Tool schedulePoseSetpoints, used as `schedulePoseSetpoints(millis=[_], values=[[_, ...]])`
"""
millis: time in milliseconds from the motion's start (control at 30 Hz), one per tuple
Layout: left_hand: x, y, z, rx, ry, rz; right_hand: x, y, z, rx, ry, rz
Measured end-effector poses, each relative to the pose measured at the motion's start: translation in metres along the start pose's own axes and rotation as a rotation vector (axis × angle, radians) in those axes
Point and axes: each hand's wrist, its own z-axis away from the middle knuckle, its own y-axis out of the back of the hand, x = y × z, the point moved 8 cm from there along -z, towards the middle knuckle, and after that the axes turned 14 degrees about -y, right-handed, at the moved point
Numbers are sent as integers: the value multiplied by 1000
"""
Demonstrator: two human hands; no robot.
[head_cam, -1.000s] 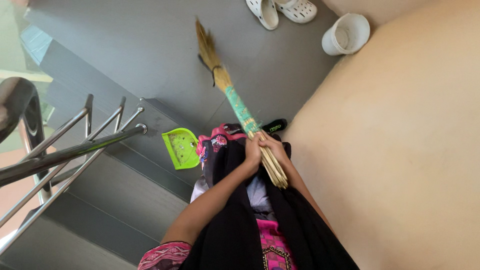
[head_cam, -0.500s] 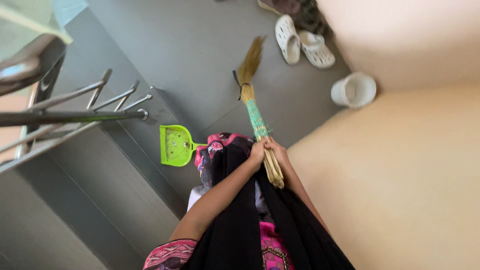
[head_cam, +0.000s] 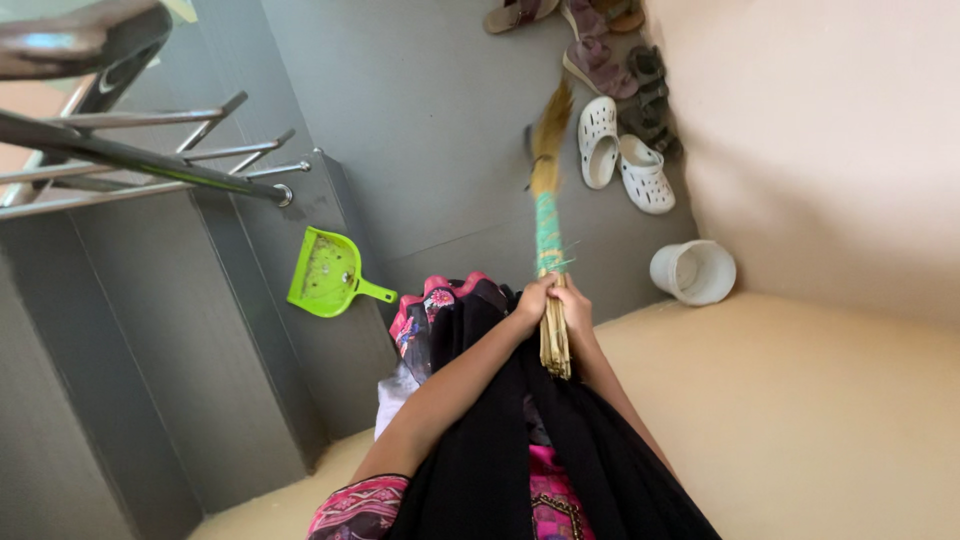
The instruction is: The person sweeps the floor near a staircase and a collection of shoes using a broom and then moves a dustpan.
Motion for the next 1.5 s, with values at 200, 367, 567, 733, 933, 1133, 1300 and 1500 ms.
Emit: schedulePoseSetpoints(millis=[200,367,567,733,933,1133,1300,1500], values=[[-16,5,-3,181,-66,131,21,-4,-36,-247,-193,-150],[15,-13,3,196,-244,0,-4,12,-17,-274,-116,-138],[19,-15,0,74,-158,-24,-6,8,-22,-178,-6,-142],[-16,18,6,178,54,198,33,-13,-33,-113,-185,-29],[-13,63,27,358,-74,89,50,-49,-19,-285,-399,41],[8,37,29,308,-249,-14,2,-40,26,-416,-159,-11],[9,20,11,146,-221,-104,5,-24,13,-316,-43,-205],[-16,35,-11,127,-45,-253,38,-18,-37,-210,-103,-224]])
